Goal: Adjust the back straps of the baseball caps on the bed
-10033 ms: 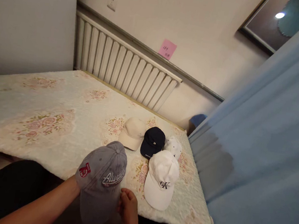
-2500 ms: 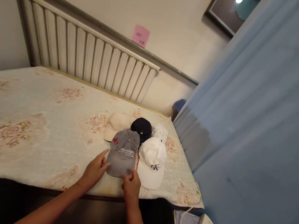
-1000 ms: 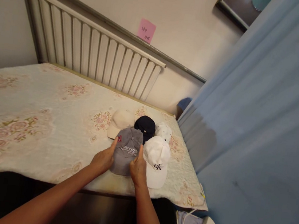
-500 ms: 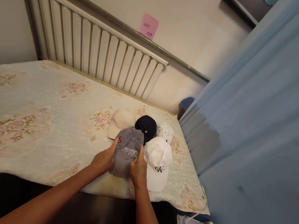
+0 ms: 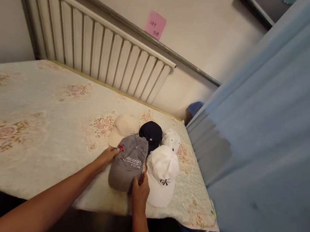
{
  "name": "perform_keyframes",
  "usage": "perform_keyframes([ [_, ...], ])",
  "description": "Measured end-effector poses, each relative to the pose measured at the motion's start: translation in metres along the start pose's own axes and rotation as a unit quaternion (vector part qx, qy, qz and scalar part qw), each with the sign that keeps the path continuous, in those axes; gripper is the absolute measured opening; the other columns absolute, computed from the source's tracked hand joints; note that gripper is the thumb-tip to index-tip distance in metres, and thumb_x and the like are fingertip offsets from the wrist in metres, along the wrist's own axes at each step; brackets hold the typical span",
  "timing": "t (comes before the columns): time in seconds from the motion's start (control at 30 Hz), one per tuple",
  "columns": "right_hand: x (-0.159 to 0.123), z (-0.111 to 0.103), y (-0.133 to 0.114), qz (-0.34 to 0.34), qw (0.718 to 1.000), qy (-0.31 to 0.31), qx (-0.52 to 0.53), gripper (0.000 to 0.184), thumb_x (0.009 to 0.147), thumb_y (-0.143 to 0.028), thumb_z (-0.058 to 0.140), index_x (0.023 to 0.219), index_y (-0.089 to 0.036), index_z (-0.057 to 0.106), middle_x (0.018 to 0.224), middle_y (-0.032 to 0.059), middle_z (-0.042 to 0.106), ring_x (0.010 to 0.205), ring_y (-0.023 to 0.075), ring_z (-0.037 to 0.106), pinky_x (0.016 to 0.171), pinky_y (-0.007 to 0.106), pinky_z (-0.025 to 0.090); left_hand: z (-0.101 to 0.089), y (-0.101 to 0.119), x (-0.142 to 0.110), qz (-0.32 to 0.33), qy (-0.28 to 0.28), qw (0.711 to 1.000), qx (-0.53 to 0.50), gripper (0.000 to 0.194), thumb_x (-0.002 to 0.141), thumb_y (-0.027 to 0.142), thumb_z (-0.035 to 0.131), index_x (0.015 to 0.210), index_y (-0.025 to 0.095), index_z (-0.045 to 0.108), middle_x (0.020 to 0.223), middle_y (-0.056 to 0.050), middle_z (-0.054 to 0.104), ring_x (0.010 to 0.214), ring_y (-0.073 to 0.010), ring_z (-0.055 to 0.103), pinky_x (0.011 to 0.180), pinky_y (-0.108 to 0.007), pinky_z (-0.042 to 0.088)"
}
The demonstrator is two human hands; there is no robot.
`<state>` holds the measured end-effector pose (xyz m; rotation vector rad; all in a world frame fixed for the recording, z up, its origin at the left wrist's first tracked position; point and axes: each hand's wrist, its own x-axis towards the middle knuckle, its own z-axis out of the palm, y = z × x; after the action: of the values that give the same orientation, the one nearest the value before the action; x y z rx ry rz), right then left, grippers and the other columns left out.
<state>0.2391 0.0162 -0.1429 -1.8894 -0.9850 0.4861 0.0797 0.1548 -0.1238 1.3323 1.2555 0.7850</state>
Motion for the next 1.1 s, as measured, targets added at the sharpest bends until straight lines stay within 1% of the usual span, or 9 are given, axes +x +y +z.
perform_keyframes([
  [0.23,0.005,-0.004,0.006,0.025,0.992,-0.084,0.094,0.045,0.073,-0.022,0.056,0.117,-0.012,0.061,0.116,0.0133,0.067,0.108,0.0241,0.063,0.095,0.035,0.046,0.003,0.019,-0.012,-0.008,-0.155,0.965,-0.212,0.045,0.080,0.039,0.057,0.116,0.011,0.057,0.104,-0.016,0.070,0.086,-0.0252,0.068,0.076,-0.037,0.054],
  [0.37,0.007,-0.019,0.001,0.040,0.981,-0.084,0.172,0.045,0.069,-0.026,0.060,0.112,-0.014,0.063,0.101,0.0104,0.073,0.094,0.0249,0.068,0.085,0.037,0.053,-0.008,0.032,-0.042,-0.010,-0.253,0.899,-0.358,0.049,0.071,0.028,0.072,0.116,0.011,0.059,0.100,-0.015,0.072,0.083,-0.0257,0.069,0.084,-0.041,0.051],
  [0.47,0.012,-0.036,-0.014,0.038,0.978,-0.071,0.193,0.052,0.070,-0.028,0.060,0.118,-0.011,0.058,0.103,0.0132,0.072,0.091,0.0253,0.069,0.082,0.039,0.054,-0.021,0.043,-0.067,-0.006,-0.311,0.879,-0.360,0.045,0.070,0.021,0.074,0.112,0.011,0.062,0.098,-0.015,0.072,0.083,-0.0247,0.069,0.086,-0.040,0.050],
  [0.57,0.010,-0.053,-0.042,-0.055,0.985,-0.051,0.158,0.054,0.073,-0.024,0.058,0.126,-0.012,0.054,0.117,0.0149,0.066,0.096,0.0241,0.066,0.086,0.040,0.053,-0.030,0.053,-0.089,0.006,-0.366,0.880,-0.304,0.042,0.070,0.021,0.075,0.109,0.010,0.065,0.097,-0.014,0.073,0.085,-0.0248,0.068,0.086,-0.039,0.049],
  [0.7,-0.006,-0.068,-0.086,-0.295,0.955,-0.026,0.017,0.062,0.074,-0.010,0.052,0.135,-0.023,0.047,0.142,0.0094,0.046,0.128,0.0249,0.043,0.103,0.046,0.040,-0.032,0.060,-0.112,0.033,-0.418,0.881,-0.217,0.039,0.068,0.025,0.076,0.104,0.011,0.068,0.094,-0.010,0.073,0.088,-0.0236,0.066,0.086,-0.036,0.047],
  [0.8,-0.018,-0.069,-0.107,-0.386,0.921,-0.020,-0.041,0.054,0.071,0.000,0.045,0.117,-0.021,0.060,0.132,0.0093,0.053,0.126,0.0241,0.041,0.107,0.048,0.033,-0.029,0.060,-0.128,0.027,-0.432,0.885,-0.169,0.033,0.066,0.025,0.077,0.096,0.014,0.070,0.090,-0.006,0.073,0.083,-0.0204,0.064,0.081,-0.032,0.048],
  [0.9,-0.027,-0.067,-0.112,-0.411,0.911,0.029,-0.031,0.037,0.071,0.003,0.043,0.090,-0.018,0.066,0.103,0.0094,0.061,0.108,0.0228,0.049,0.096,0.044,0.042,-0.025,0.058,-0.141,0.014,-0.424,0.881,-0.209,0.036,0.064,0.029,0.079,0.095,0.014,0.070,0.088,-0.005,0.072,0.080,-0.0193,0.064,0.078,-0.030,0.048],
  [1.03,-0.043,-0.063,-0.110,-0.438,0.893,0.097,-0.019,0.030,0.077,0.002,0.042,0.084,-0.018,0.064,0.088,0.0079,0.057,0.091,0.0212,0.049,0.082,0.040,0.046,-0.023,0.063,-0.149,-0.040,-0.318,0.874,-0.366,0.041,0.076,0.047,0.068,0.095,0.012,0.069,0.086,-0.008,0.073,0.076,-0.0198,0.065,0.080,-0.035,0.050],
  [1.1,-0.052,-0.062,-0.109,-0.459,0.882,0.104,-0.025,0.030,0.077,0.002,0.042,0.083,-0.019,0.063,0.087,0.0074,0.056,0.088,0.0209,0.049,0.079,0.039,0.045,-0.024,0.068,-0.149,-0.082,-0.274,0.873,-0.396,0.037,0.081,0.045,0.063,0.094,0.011,0.069,0.083,-0.010,0.072,0.072,-0.0194,0.065,0.078,-0.035,0.051],
])
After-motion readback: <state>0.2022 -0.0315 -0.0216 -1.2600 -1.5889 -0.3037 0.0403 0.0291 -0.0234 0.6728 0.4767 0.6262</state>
